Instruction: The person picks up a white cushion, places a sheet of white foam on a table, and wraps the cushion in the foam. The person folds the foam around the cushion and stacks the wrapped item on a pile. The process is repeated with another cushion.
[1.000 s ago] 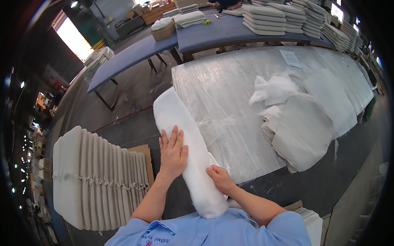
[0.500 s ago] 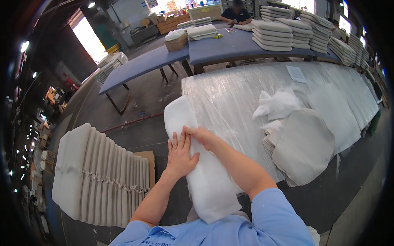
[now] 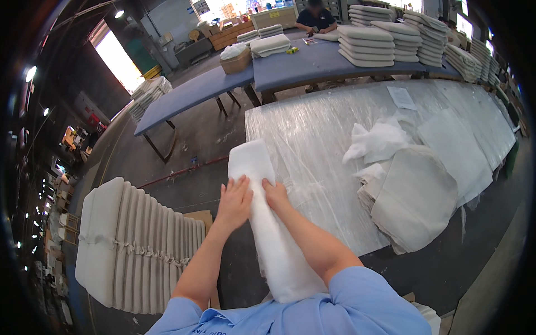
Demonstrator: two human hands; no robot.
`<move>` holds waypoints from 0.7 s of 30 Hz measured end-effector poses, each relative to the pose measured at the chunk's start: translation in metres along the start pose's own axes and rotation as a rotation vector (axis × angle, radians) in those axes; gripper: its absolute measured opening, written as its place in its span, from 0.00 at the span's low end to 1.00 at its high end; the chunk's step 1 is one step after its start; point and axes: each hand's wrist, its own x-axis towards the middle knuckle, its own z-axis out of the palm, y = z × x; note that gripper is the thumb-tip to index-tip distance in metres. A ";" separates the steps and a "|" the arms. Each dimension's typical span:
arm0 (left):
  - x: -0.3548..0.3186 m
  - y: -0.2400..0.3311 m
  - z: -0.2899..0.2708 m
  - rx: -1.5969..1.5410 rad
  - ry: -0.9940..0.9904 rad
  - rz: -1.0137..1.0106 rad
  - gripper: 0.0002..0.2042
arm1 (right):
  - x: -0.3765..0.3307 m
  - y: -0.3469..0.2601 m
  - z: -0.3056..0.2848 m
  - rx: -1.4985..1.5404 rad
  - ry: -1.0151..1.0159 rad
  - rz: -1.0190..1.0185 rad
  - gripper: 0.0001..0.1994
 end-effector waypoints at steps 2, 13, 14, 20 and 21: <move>0.015 -0.010 0.005 0.010 0.088 0.010 0.26 | 0.003 0.002 -0.007 -0.029 -0.083 0.029 0.22; 0.058 -0.014 0.007 0.245 0.010 0.080 0.22 | 0.013 0.029 0.006 -0.145 -0.149 0.153 0.23; 0.037 -0.039 0.001 0.198 0.104 0.064 0.21 | -0.005 0.032 0.034 -0.068 -0.223 0.198 0.24; -0.010 0.031 0.032 0.090 0.016 0.147 0.21 | 0.020 0.027 -0.021 -0.132 -0.089 0.085 0.29; -0.007 0.042 0.034 0.079 0.054 0.173 0.21 | 0.022 0.020 -0.027 -0.086 -0.049 0.047 0.29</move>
